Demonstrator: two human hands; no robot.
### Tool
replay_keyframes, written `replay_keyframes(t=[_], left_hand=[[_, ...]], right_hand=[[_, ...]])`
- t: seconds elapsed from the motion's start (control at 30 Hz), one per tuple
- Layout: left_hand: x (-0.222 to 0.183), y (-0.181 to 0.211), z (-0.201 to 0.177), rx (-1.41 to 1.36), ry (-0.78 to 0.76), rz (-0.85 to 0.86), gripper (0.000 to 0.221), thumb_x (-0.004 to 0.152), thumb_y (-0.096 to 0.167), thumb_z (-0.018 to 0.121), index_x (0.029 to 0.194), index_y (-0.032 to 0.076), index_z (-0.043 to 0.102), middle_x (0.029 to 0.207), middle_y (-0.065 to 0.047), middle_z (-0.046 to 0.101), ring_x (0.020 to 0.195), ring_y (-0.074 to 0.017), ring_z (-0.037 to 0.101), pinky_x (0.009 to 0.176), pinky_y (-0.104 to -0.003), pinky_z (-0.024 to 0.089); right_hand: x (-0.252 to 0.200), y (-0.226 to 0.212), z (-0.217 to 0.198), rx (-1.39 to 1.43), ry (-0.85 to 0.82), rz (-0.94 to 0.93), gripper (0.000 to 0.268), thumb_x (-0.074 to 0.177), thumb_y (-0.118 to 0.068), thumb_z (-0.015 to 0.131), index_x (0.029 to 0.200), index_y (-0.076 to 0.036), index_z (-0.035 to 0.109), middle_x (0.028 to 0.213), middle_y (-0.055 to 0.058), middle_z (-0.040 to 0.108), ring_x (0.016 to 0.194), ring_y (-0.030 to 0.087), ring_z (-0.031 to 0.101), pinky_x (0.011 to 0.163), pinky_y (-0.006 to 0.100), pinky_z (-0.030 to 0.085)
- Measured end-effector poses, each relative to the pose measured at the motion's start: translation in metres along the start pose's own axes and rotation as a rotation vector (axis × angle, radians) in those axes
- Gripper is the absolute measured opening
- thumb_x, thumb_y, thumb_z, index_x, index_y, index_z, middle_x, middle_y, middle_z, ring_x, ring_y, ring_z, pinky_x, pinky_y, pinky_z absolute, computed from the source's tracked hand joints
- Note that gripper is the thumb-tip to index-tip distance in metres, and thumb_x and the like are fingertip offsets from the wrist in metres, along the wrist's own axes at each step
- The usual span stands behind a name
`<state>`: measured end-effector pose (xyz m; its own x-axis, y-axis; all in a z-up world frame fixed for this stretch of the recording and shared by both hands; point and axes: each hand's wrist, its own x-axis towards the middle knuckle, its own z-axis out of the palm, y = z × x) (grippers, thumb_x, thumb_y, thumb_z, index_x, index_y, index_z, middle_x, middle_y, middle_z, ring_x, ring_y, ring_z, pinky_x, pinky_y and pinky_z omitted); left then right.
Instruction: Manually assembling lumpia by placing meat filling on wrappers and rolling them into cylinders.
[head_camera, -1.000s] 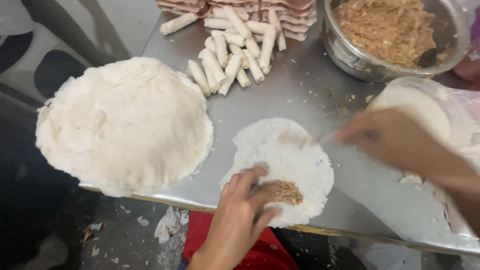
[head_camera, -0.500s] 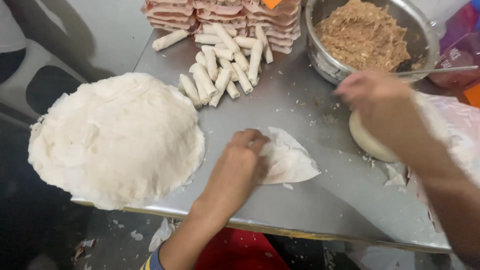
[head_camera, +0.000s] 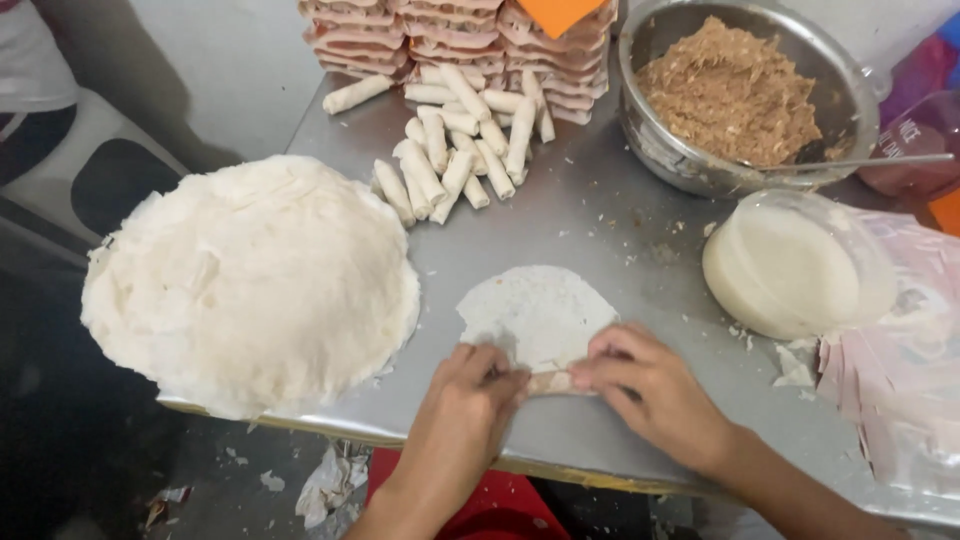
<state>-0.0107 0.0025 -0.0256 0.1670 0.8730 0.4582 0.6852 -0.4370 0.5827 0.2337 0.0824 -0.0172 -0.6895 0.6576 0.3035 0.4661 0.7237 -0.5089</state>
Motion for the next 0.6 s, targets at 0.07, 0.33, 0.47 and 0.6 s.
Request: replay_keyframes(t=[0.07,0.33,0.47,0.6], left_hand=[[-0.007,-0.004,-0.011,-0.179,-0.152,-0.049,0.045,0.08,0.0,0.077,0.125,0.002,0.071,0.107,-0.013,0.071,0.095,-0.0286,0.063,0.087,-0.039,0.053],[-0.019,0.005,-0.009,0.205,-0.139,-0.116,0.014,0.095,0.011,0.066,0.106,0.006,0.074,0.117,-0.016,0.066,0.102,-0.0315,0.06,0.087,-0.048,0.051],[-0.029,-0.007,-0.026,0.228,0.037,-0.248,0.027,0.088,0.015,0.074,0.114,0.012,0.073,0.098,-0.008,0.06,0.088,-0.0279,0.057,0.076,-0.042,0.046],[-0.019,0.013,-0.008,-0.186,0.071,-0.127,0.011,0.089,0.006,0.071,0.095,-0.003,0.068,0.105,-0.014,0.061,0.084,-0.0256,0.065,0.08,-0.031,0.068]], right_hand=[[-0.009,-0.005,-0.002,0.104,-0.078,-0.029,0.038,0.086,-0.018,0.078,0.124,-0.013,0.075,0.109,0.001,0.066,0.091,0.014,0.066,0.079,0.027,0.053],[-0.014,-0.009,-0.012,-0.126,-0.087,-0.017,0.02,0.091,-0.018,0.068,0.106,-0.011,0.079,0.12,0.004,0.07,0.103,0.02,0.068,0.095,0.036,0.053],[-0.026,0.014,-0.034,0.033,-0.019,0.15,0.024,0.087,-0.023,0.075,0.109,-0.017,0.082,0.093,0.0,0.058,0.08,0.014,0.057,0.072,0.026,0.042],[-0.025,-0.009,-0.002,-0.224,0.11,-0.169,0.026,0.097,-0.009,0.058,0.11,-0.02,0.078,0.101,0.006,0.062,0.09,0.024,0.06,0.081,0.036,0.051]])
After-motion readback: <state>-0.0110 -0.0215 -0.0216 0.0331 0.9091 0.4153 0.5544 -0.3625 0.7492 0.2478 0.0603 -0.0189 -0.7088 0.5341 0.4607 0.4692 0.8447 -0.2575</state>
